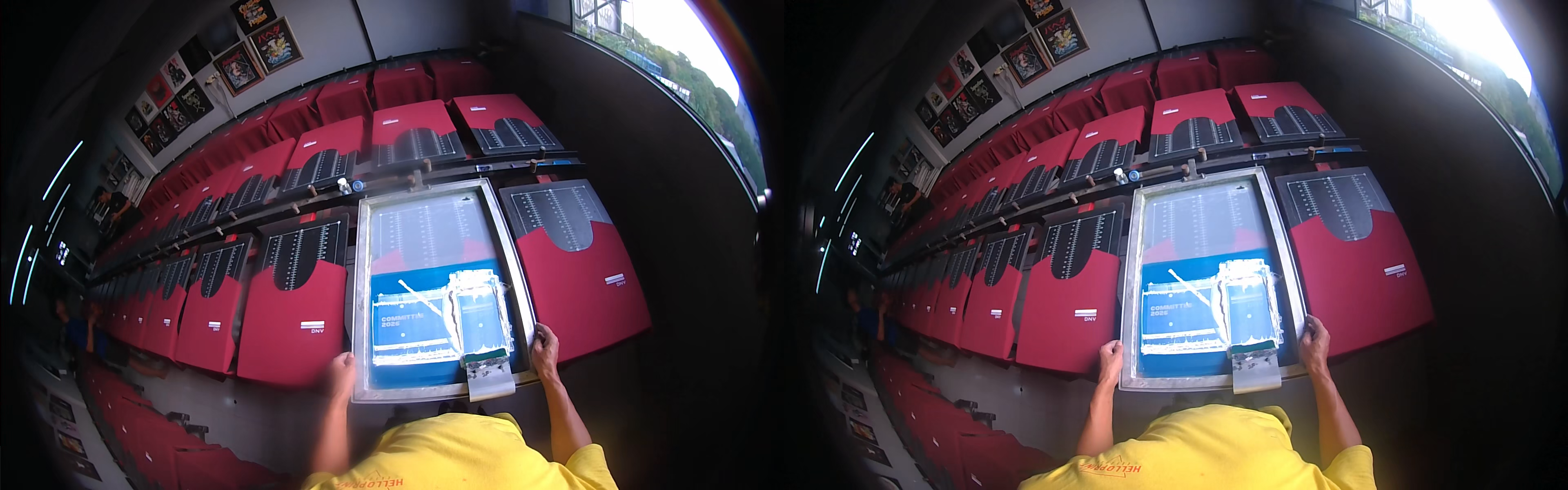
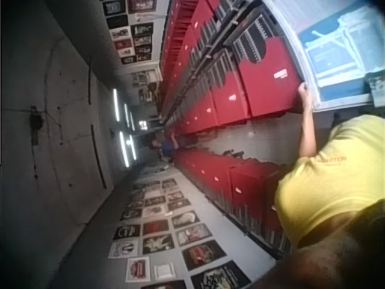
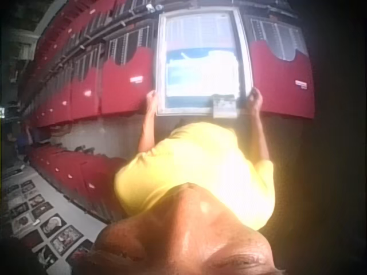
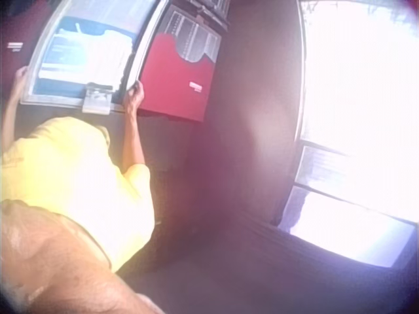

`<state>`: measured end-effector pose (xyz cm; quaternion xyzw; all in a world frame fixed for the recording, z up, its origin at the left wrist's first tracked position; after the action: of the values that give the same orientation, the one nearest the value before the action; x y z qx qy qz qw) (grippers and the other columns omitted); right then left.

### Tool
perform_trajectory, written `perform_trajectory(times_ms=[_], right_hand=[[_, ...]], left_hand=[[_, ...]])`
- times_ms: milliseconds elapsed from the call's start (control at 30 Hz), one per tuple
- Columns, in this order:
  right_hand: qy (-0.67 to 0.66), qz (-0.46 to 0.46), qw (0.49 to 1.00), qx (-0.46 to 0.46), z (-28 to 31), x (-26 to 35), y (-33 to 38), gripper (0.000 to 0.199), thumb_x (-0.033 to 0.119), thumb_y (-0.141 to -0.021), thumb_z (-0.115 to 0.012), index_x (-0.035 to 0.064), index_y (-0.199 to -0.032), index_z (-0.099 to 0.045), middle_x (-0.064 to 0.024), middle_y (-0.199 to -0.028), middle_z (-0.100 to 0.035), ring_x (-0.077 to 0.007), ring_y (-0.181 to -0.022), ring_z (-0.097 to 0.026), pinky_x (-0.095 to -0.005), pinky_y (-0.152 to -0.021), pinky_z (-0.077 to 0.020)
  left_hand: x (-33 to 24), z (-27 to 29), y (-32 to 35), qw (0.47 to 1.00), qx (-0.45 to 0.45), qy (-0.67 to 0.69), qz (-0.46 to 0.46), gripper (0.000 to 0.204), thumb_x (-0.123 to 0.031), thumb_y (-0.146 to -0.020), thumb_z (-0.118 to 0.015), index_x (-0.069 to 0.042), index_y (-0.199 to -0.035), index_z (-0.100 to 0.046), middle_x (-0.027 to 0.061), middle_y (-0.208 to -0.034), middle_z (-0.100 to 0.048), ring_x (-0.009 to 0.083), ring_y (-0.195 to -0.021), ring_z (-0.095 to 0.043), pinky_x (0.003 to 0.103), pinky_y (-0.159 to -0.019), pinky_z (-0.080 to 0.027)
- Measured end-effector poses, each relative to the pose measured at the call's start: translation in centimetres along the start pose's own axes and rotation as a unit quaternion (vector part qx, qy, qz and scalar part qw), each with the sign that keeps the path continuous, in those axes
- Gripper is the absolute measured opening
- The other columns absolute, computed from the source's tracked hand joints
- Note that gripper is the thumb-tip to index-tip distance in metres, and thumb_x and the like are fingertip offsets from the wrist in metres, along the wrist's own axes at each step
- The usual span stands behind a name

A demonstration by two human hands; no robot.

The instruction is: The person performs screen printing on a series of fabric pieces by lowering a screen frame and applying ink with a squeegee.

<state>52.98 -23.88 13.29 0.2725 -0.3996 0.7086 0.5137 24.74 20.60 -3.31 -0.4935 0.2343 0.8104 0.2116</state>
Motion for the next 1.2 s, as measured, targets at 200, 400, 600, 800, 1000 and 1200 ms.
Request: perform_trajectory(times_ms=[200, 400, 600, 800, 1000, 1200], right_hand=[[0.046, 0.041, 0.998, -0.025, -0.4, 0.4, 0.1, 0.034, -0.006, -0.088, -0.048, -0.0044, -0.119, -0.062, -0.0161, -0.099, -0.07, -0.0213, -0.094, -0.067, -0.0303, -0.086, -0.05], [0.215, 0.131, 0.968, 0.008, 0.2, 4.6, 0.9, 0.039, 0.017, -0.092, -0.062, 0.0004, -0.128, -0.058, -0.0205, -0.124, -0.063, -0.0337, -0.114, -0.061, -0.041, -0.096, -0.0487], [0.353, 0.344, 0.809, 0.319, -1.0, 12.3, 9.9, 0.055, 0.029, -0.087, -0.068, 0.006, -0.134, -0.054, -0.0093, -0.146, -0.048, -0.0266, -0.135, -0.042, -0.0444, -0.107, -0.0382], [0.424, 0.374, 0.758, 0.325, -3.0, 13.9, 8.9, 0.056, 0.021, -0.071, -0.077, 0.0072, -0.123, -0.061, -0.0064, -0.125, -0.058, -0.024, -0.115, -0.051, -0.0384, -0.095, -0.0425], [0.378, 0.376, 0.814, 0.231, -4.5, 13.8, 5.2, 0.037, 0.019, -0.071, -0.079, 0.009, -0.103, -0.065, -0.0035, -0.101, -0.063, -0.0225, -0.098, -0.056, -0.0362, -0.085, -0.0435], [0.386, 0.395, 0.813, 0.183, -8.9, 14.7, -3.1, 0.039, 0.019, -0.076, -0.077, 0.0088, -0.111, -0.063, -0.0045, -0.111, -0.063, -0.0238, -0.106, -0.056, -0.0379, -0.091, -0.0425]], left_hand=[[-0.1, 0.0, -1.2, 0.995, 0.002, -0.082, -0.05, 0.035, -0.03, -0.098, -0.052, -0.002, -0.11, -0.069, 0.0209, -0.102, -0.071, 0.0368, -0.098, -0.068, 0.043, -0.084, -0.051], [-3.0, 1.4, 0.4, 0.971, -0.124, -0.095, -0.179, 0.033, -0.026, -0.097, -0.055, 0.004, -0.103, -0.068, 0.0236, -0.1, -0.07, 0.0408, -0.088, -0.068, 0.042, -0.079, -0.053], [-9.3, -0.8, 10.2, 0.957, 0.11, 0.184, -0.197, 0.035, -0.027, -0.101, -0.052, 0.003, -0.108, -0.068, 0.0123, -0.094, -0.069, 0.0158, -0.074, -0.066, 0.025, -0.062, -0.051], [-8.9, -11.9, 19.0, 0.79, 0.569, 0.226, 0.023, 0.044, -0.035, -0.106, -0.041, 0.0, -0.127, -0.057, 0.0087, -0.098, -0.068, 0.0064, -0.065, -0.059, 0.017, -0.049, -0.04], [-9.0, -16.2, 19.7, 0.783, 0.516, 0.33, 0.107, 0.041, -0.031, -0.109, -0.034, 0.001, -0.126, -0.054, 0.0071, -0.092, -0.067, 0.0055, -0.055, -0.05, 0.017, -0.043, -0.034], [-8.8, -16.9, 19.4, 0.74, 0.463, 0.427, 0.237, 0.034, -0.03, -0.108, -0.037, 0.0, -0.112, -0.054, 0.0014, -0.076, -0.054, 0.0053, -0.05, -0.041, 0.017, -0.042, -0.031]])
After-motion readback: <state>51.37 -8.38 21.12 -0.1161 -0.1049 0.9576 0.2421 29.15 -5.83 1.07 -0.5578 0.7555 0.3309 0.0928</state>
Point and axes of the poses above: each hand's wrist, its own y-axis away from the middle knuckle, its own z-axis out of the back of the hand, x = y × z, the point moved 6 cm from there along -y, towards the middle knuckle
